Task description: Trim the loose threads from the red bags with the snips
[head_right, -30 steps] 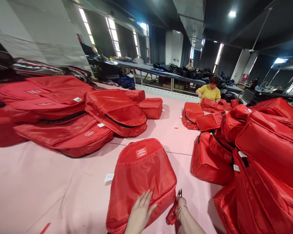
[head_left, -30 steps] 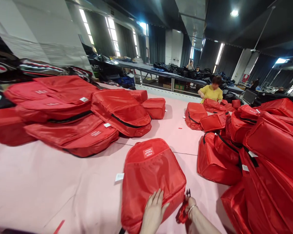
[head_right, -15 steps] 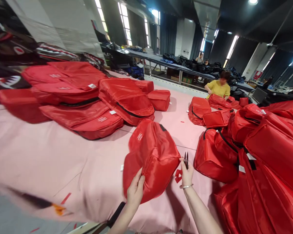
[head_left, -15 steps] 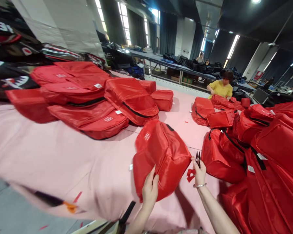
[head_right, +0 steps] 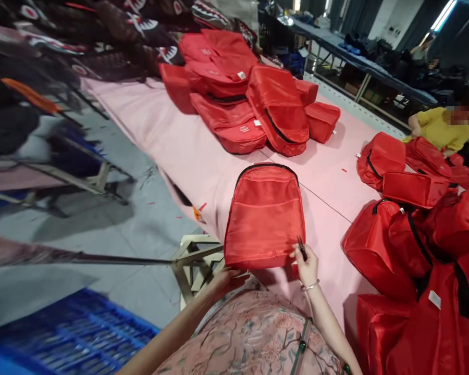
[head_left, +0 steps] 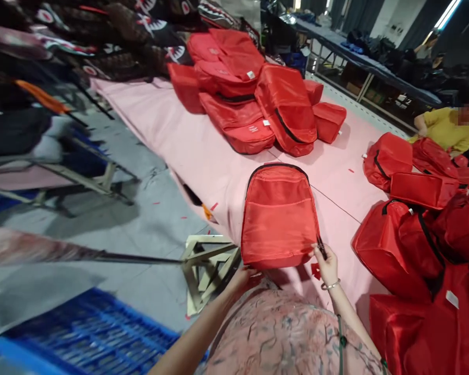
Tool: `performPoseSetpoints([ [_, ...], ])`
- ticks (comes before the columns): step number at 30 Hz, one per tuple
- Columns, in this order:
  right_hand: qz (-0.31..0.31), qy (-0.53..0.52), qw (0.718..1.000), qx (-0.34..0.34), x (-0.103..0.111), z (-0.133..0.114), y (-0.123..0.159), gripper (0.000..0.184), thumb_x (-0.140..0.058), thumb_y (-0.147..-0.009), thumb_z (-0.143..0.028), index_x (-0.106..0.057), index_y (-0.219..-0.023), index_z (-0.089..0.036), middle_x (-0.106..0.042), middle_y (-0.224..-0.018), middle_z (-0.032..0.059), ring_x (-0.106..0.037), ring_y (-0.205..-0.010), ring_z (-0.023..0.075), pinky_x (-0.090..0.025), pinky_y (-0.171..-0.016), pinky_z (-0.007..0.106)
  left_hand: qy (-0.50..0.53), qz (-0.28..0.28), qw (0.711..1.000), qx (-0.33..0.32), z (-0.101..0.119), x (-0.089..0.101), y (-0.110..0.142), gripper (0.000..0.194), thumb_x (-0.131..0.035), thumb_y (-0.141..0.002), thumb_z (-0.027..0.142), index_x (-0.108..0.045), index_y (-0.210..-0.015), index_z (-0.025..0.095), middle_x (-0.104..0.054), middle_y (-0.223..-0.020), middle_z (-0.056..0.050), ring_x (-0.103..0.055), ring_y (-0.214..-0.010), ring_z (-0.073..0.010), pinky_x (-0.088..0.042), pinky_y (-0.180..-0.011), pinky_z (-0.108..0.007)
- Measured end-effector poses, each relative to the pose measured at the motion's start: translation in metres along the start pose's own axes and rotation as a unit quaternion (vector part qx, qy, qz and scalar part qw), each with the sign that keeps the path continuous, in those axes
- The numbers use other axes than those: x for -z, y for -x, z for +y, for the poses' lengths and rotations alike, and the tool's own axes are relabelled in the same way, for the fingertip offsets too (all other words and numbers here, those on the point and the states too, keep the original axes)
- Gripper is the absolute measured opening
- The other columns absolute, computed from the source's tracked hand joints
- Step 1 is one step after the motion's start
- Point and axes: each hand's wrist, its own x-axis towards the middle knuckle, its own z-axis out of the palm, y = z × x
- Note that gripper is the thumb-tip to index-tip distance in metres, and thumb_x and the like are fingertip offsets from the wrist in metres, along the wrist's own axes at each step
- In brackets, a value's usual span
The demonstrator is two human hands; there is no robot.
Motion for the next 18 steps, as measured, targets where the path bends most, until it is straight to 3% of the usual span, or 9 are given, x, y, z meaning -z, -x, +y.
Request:
performPoseSetpoints([
  [4,0.058,0.001,0.996,-0.067,0.032,0.028,0.007,0.039,-0.061,-0.070,-0.048,-0.063,-0.085,-0.013,-0.060,-0.059,0.0008,-0.057,-0.058,0.0137,-0.046,-0.057,0.025,0.015,0.014,1.000,0.000,-0.002,0.000,0.002,0.018,-0.056,-0.065,0.007,-0.056,-0.083,0.012,-0.068,-0.082,-0.010,-0.066,-0.078,-0.0211,-0.050,-0.063,-0.027],
  [7,0.090,-0.002,0.990,-0.111,0.044,0.038,0.005,0.042,-0.064,-0.064,-0.052,-0.064,-0.077,-0.012,-0.053,-0.051,-0.0021,-0.048,-0.047,0.0097,-0.039,-0.047,0.021,0.001,0.030,1.000,-0.011,-0.002,-0.004,0.002,0.020,-0.056,-0.065,0.008,-0.056,-0.085,0.012,-0.068,-0.080,-0.010,-0.066,-0.075,-0.0198,-0.048,-0.061,-0.026],
  [12,0.112,-0.001,0.980,-0.164,0.041,0.048,-0.011,0.046,-0.066,-0.058,-0.054,-0.064,-0.073,-0.011,-0.040,-0.041,-0.0071,-0.033,-0.038,0.0057,-0.027,-0.038,0.020,-0.055,0.071,0.996,-0.027,0.006,0.006,0.006,0.016,-0.058,-0.064,0.014,-0.055,-0.081,0.013,-0.067,-0.074,-0.008,-0.064,-0.064,-0.0182,-0.047,-0.056,-0.026],
  [18,0.138,0.007,0.978,-0.156,0.031,0.061,-0.036,0.042,-0.067,-0.057,-0.049,-0.064,-0.075,-0.011,-0.058,-0.056,0.0007,-0.047,-0.049,0.0095,-0.034,-0.045,0.021,-0.059,0.135,0.980,-0.131,0.031,0.025,0.016,0.016,-0.057,-0.068,0.027,-0.053,-0.078,0.016,-0.059,-0.062,0.001,-0.055,-0.053,-0.0099,-0.041,-0.051,-0.020],
])
